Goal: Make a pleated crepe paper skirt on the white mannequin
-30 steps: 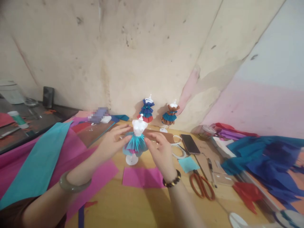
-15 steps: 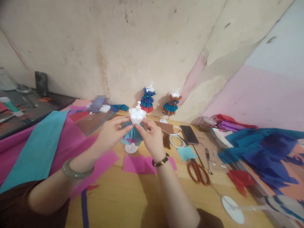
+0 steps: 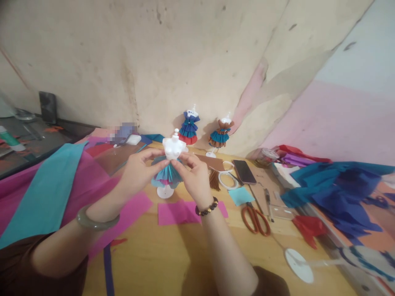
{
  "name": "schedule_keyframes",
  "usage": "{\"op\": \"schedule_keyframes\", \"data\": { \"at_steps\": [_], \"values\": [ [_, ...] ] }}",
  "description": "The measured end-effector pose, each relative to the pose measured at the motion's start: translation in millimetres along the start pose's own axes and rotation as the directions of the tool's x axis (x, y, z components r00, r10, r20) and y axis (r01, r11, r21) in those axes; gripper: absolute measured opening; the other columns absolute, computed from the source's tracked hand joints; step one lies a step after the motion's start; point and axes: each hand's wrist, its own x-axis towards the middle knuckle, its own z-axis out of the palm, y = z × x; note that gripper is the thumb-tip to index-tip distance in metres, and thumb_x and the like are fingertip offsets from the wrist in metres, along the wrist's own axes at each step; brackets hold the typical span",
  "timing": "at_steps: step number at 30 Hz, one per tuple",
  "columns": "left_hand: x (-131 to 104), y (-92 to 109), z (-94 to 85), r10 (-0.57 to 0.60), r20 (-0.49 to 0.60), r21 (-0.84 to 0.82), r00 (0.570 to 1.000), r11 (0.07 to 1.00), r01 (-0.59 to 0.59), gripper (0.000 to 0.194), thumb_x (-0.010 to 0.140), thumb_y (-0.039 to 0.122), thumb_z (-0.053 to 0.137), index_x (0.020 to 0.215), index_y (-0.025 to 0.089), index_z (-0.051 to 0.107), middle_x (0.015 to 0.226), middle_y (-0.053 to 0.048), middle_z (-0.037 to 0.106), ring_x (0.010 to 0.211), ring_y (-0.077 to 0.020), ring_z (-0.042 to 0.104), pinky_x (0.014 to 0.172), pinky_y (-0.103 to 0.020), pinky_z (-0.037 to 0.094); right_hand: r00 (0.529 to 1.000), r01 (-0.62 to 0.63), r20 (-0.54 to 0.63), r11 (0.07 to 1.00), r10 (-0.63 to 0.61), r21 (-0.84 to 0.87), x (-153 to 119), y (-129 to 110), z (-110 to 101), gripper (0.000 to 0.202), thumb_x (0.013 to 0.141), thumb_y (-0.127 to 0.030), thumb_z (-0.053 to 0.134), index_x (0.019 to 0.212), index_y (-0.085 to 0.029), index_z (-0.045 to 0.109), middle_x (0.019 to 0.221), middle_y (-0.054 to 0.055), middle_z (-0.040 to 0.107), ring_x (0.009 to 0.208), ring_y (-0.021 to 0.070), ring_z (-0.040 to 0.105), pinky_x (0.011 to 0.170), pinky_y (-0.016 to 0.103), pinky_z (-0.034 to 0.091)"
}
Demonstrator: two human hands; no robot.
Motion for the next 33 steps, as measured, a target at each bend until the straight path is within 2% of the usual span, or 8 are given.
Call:
{"op": "schedule_keyframes", "data": {
  "at_steps": [5,11,15,18,20,23,27,33],
  "values": [
    [0.5,-2.0,-0.8,-0.044,0.031,-0.022,0.999,0.999,0.045,0.02,0.074,0.027,0.073,0.092,0.018,0.073,0.095,-0.006,0.079,0.089,-0.0243,0.073,0.081,-0.036,0.058,1.0,0.017,0.009,0.999,-0.017,-0.05,0.2,2.0,1.6,0.028,0.082,-0.039,0.071,0.103,-0.021,0.075,0.111,0.009,0.076,0.109,0.0268,0.066,0.091,0.041,0.053],
    [2.8,-9.3,-1.3,-0.004,0.024,-0.025,1.0,1.0,0.005,0.023,0.075,0.03,0.074,0.094,0.018,0.071,0.1,-0.009,0.077,0.098,-0.0262,0.071,0.09,-0.04,0.055,0.996,0.057,0.081,0.983,-0.044,-0.172,-1.8,-8.1,2.6,0.033,0.089,-0.042,0.06,0.114,-0.023,0.073,0.125,0.007,0.07,0.117,0.0242,0.062,0.1,0.037,0.048],
    [6.6,-15.7,-3.7,0.055,0.029,-0.016,0.998,0.998,-0.054,0.029,0.076,0.03,0.072,0.103,0.018,0.071,0.107,-0.009,0.076,0.102,-0.0263,0.07,0.092,-0.041,0.054,0.994,-0.02,0.099,0.945,0.055,-0.327,3.3,-3.6,-8.0,0.04,0.096,-0.041,0.048,0.124,-0.019,0.066,0.128,0.009,0.067,0.117,0.0261,0.062,0.097,0.039,0.049],
    [8.8,-17.0,-7.1,0.054,0.053,0.033,0.997,0.998,-0.056,0.023,0.078,0.032,0.071,0.097,0.019,0.074,0.102,-0.008,0.078,0.098,-0.0271,0.071,0.089,-0.04,0.055,0.961,-0.096,0.181,0.868,0.208,-0.487,7.5,11.1,-18.1,0.034,0.098,-0.032,0.045,0.108,-0.013,0.072,0.107,0.009,0.074,0.1,0.026,0.067,0.088,0.039,0.052],
    [9.4,-16.5,-8.8,0.053,0.07,0.055,0.996,0.997,-0.057,0.02,0.079,0.033,0.07,0.093,0.02,0.075,0.1,-0.007,0.079,0.097,-0.0276,0.071,0.087,-0.04,0.055,0.894,-0.12,0.283,0.795,0.347,-0.595,6.9,22.9,-20.5,0.025,0.095,-0.03,0.055,0.097,-0.012,0.072,0.097,0.007,0.073,0.089,0.0239,0.068,0.081,0.037,0.054],
    [9.5,-16.1,-9.7,0.062,0.086,0.056,0.994,0.996,-0.067,0.02,0.078,0.033,0.071,0.092,0.019,0.076,0.099,-0.006,0.079,0.096,-0.0278,0.072,0.086,-0.039,0.055,0.736,-0.109,0.402,0.682,0.544,-0.723,1.1,38.5,-14.3,0.024,0.094,-0.032,0.063,0.11,-0.015,0.066,0.11,0.006,0.068,0.091,0.0205,0.068,0.078,0.038,0.057],
    [9.6,-17.5,-9.8,0.073,0.097,0.059,0.993,0.995,-0.078,0.02,0.078,0.032,0.071,0.093,0.02,0.076,0.1,-0.006,0.079,0.095,-0.0271,0.072,0.086,-0.038,0.055,0.549,-0.029,0.473,0.581,0.689,-0.813,-5.8,50.4,0.2,0.028,0.095,-0.032,0.062,0.119,-0.016,0.062,0.12,0.007,0.065,0.099,0.0227,0.066,0.083,0.041,0.057],
    [9.7,-16.9,-11.5,0.062,0.115,0.087,0.991,0.994,-0.072,0.021,0.078,0.033,0.07,0.094,0.021,0.075,0.102,-0.006,0.078,0.1,-0.0287,0.071,0.09,-0.041,0.054,0.401,0.083,0.536,0.553,0.743,-0.829,-7.0,43.3,-1.7,0.025,0.096,-0.031,0.061,0.117,-0.018,0.064,0.122,0.007,0.064,0.1,0.0219,0.066,0.083,0.039,0.057]
  ]
}}
